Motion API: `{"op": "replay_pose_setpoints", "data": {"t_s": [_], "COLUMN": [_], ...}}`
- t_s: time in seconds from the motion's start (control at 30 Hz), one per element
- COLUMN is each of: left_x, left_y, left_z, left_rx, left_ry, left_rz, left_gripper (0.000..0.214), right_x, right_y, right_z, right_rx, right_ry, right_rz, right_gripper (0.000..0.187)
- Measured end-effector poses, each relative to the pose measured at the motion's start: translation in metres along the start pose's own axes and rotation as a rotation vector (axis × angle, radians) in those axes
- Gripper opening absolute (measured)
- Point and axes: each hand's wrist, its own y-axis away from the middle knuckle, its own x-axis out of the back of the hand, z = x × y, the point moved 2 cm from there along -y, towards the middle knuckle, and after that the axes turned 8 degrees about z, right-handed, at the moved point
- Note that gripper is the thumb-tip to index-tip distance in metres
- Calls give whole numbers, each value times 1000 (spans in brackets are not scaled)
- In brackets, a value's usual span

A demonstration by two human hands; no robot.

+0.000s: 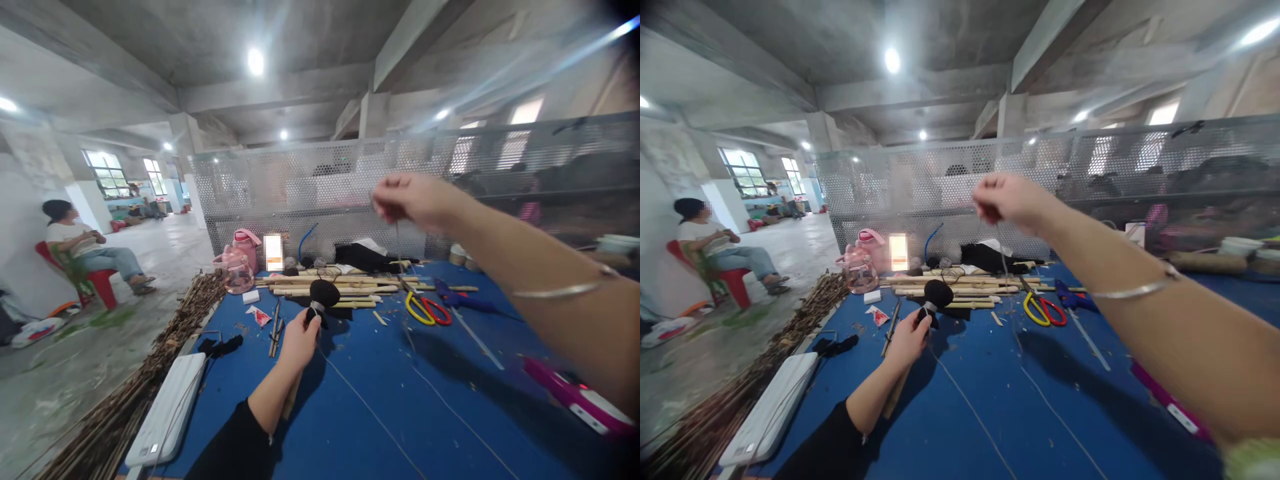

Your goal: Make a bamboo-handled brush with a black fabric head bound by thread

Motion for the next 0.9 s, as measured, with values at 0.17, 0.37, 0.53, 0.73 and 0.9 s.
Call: {"op": "replay_pose_setpoints", "data": {"t_s": [0.17, 0.37, 0.53, 0.73, 0.9], "left_x": [4, 2, 0, -5, -5], "left_y": [-1, 2, 16, 30, 30], "left_z": [3, 6, 24, 38, 35], "left_rx": [-52, -80, -171, -264, -237], "left_ry": [-29, -83, -162, -278, -324], "left_rz": [29, -13, -67, -132, -116], "left_gripper": [30, 29, 26, 26, 30], "right_x": [-33, -59, -109, -166, -168], "right_y": [103, 153, 144, 152, 170], "right_z": [52, 104, 131, 149, 146], "right_rx": [-84, -99, -255, -498, -557], "right_ry": [803, 734, 169, -607, -689], "right_rz": [-634, -684, -333, -356, -484], "right_gripper": [11, 40, 48, 32, 36]}}
